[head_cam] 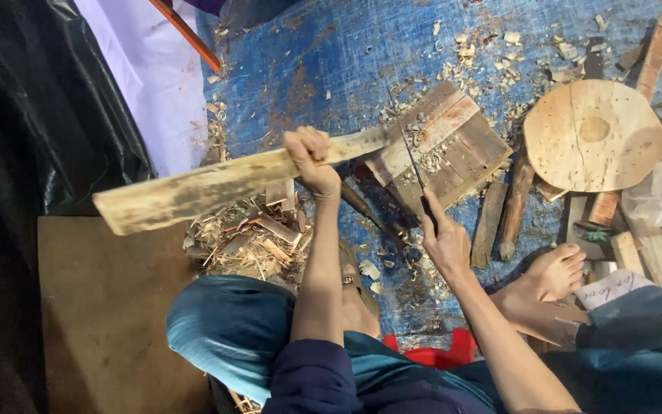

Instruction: Shaping a piece of wood by shaving it with a billhook tool while sitting on a workshop floor.

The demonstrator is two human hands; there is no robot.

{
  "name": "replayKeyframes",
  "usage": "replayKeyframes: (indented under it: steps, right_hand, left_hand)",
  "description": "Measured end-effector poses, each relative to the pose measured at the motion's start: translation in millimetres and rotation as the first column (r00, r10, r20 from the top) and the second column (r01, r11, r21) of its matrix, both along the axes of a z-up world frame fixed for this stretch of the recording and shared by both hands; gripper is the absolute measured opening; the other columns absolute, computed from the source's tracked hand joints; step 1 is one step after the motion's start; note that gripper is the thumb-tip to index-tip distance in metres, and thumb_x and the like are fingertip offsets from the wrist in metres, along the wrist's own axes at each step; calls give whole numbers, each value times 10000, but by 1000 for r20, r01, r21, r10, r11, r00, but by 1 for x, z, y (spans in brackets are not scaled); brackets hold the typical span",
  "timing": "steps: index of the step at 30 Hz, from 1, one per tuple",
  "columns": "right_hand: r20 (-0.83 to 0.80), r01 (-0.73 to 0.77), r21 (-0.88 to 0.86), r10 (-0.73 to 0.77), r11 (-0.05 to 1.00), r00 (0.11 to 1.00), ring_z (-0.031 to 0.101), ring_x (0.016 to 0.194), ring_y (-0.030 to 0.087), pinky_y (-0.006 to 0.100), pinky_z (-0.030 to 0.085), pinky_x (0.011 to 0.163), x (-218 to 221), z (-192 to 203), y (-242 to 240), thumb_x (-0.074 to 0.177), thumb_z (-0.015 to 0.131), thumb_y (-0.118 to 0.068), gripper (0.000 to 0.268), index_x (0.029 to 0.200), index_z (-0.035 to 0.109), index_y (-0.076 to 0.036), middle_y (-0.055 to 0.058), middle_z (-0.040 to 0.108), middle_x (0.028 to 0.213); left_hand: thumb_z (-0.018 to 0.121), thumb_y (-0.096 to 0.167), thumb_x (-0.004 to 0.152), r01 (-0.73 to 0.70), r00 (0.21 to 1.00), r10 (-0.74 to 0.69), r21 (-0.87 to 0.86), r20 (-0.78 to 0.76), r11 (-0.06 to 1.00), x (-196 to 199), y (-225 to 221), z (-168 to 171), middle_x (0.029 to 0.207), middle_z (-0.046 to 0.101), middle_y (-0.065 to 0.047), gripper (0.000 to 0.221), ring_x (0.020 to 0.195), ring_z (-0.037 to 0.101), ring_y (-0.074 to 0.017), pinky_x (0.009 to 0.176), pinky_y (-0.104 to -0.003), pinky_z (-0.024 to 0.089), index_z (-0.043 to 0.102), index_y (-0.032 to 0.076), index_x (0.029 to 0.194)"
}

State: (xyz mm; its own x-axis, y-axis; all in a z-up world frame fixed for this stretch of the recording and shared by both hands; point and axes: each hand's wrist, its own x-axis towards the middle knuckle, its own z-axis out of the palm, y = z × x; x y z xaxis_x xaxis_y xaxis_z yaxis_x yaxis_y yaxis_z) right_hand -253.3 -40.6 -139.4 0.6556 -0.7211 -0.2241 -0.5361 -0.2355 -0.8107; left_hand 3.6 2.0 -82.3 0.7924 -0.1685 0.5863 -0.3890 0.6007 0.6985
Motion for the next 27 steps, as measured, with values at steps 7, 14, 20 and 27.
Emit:
replayKeyframes:
  steps: [7,14,20,27]
  right_hand:
    - [-95,-48,49,52,998,994,715,908,443,533,571,737,-1,-19,9,1028,492,-336,501,1502,432,-488,232,735,1014]
    - [-103,-69,4,69,998,992,707,950,454,530,568,786,10,4,6,1046,447,-326,513,1525,378,-494,245,712,1121]
    - [-112,-56,46,60,997,992,700,969,459,550,560,794,13,-3,7,1025,474,-316,538,1523,382,-498,237,719,1113]
    - [-172,-107,-87,91,990,981,718,902,445,528,575,762,17,-7,11,1037,462,-335,534,1526,355,-521,248,715,1070]
  left_hand:
    - [330,414,1109,36,999,-42,151,33,988,-34,6,7,607,420,34,459,557,444,-110,709,-254,465,411,161,735]
    - [340,396,1102,89,995,-95,133,35,987,-37,22,-35,643,396,20,483,616,446,-126,826,-328,463,419,141,700]
    - [341,400,1084,108,991,-115,99,66,989,-45,18,-29,581,338,24,523,555,332,-136,714,-295,426,367,161,620]
    - [349,381,1091,18,1000,-19,79,1,997,-61,19,-25,577,351,45,522,552,322,-93,701,-253,404,359,180,610]
